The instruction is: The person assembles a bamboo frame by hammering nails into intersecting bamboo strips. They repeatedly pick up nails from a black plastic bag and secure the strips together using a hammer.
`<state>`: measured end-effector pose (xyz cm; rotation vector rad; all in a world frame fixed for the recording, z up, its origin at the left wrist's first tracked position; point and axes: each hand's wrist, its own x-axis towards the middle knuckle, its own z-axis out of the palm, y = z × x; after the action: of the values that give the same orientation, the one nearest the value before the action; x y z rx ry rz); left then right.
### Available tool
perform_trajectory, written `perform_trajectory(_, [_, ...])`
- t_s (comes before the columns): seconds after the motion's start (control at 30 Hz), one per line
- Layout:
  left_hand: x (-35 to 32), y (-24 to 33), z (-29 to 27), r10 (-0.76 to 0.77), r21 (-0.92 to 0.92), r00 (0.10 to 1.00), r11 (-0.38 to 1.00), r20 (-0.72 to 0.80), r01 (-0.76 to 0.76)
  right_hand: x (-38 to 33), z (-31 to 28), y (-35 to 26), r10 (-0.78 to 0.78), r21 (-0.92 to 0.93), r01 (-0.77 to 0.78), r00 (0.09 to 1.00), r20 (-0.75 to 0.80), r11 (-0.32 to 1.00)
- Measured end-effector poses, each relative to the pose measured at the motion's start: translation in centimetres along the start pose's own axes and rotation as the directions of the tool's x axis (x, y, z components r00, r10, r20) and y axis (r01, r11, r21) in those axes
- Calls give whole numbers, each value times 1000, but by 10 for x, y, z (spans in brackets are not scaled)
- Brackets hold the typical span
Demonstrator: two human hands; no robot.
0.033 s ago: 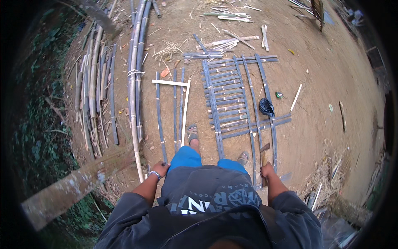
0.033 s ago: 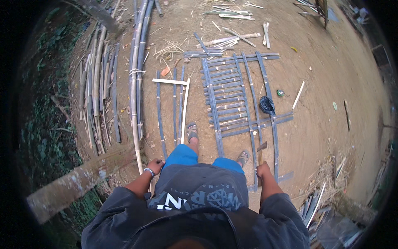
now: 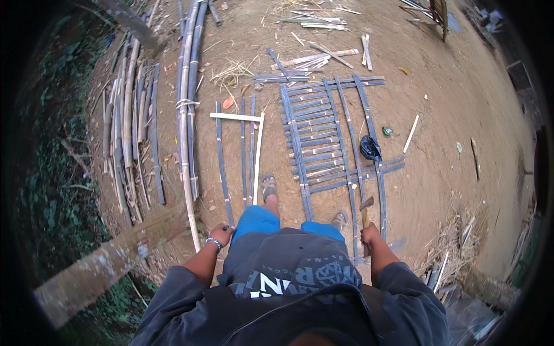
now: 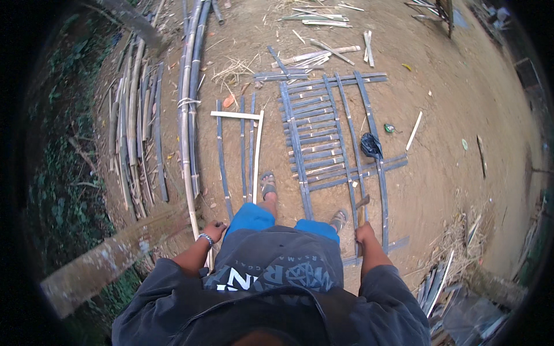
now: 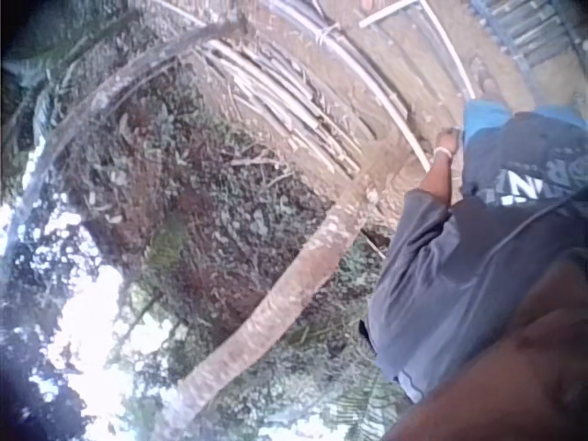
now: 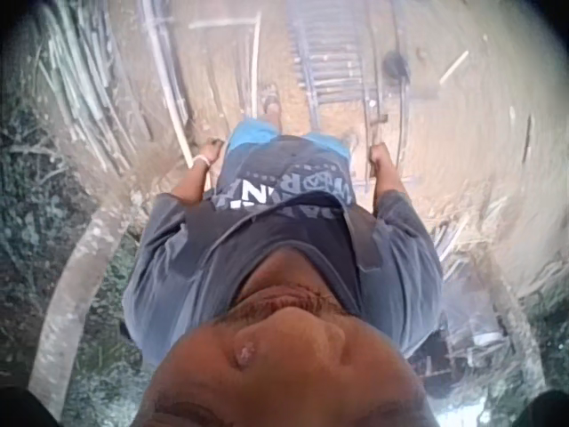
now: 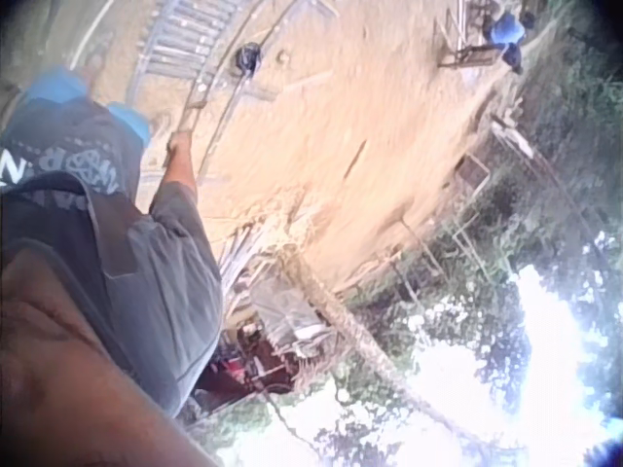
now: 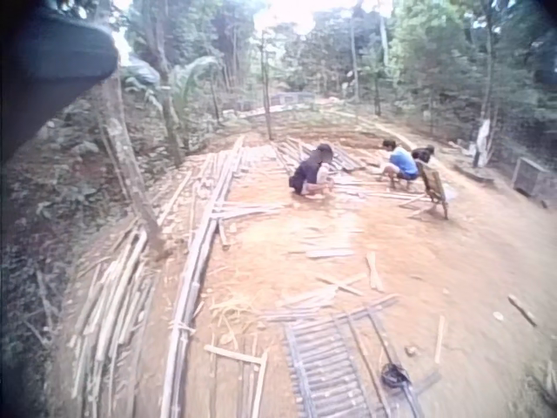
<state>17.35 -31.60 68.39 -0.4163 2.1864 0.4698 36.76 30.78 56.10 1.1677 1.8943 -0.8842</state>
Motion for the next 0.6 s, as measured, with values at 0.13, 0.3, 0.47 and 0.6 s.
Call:
perform_trajectory(0.13, [36, -10, -88, 123, -202, 987, 969, -99, -141, -70, 31, -167, -23, 409, -52, 984, 175, 911])
perform_trajectory(0.3, [44, 10, -120, 100, -85, 995, 991, -31, -102, -139, 28, -240, -195, 518, 72, 963, 187, 852])
perform_trajectory(0.47, [47, -2, -97, 215, -49, 976, 975, -31, -217, -154, 31, -213, -254, 386, 193, 961, 112, 902])
perform_trajectory(0.6, [22, 27, -88, 277, 61, 957, 957, 89, -283, -127, 82, -74, -53, 315, 66, 997, -52, 947])
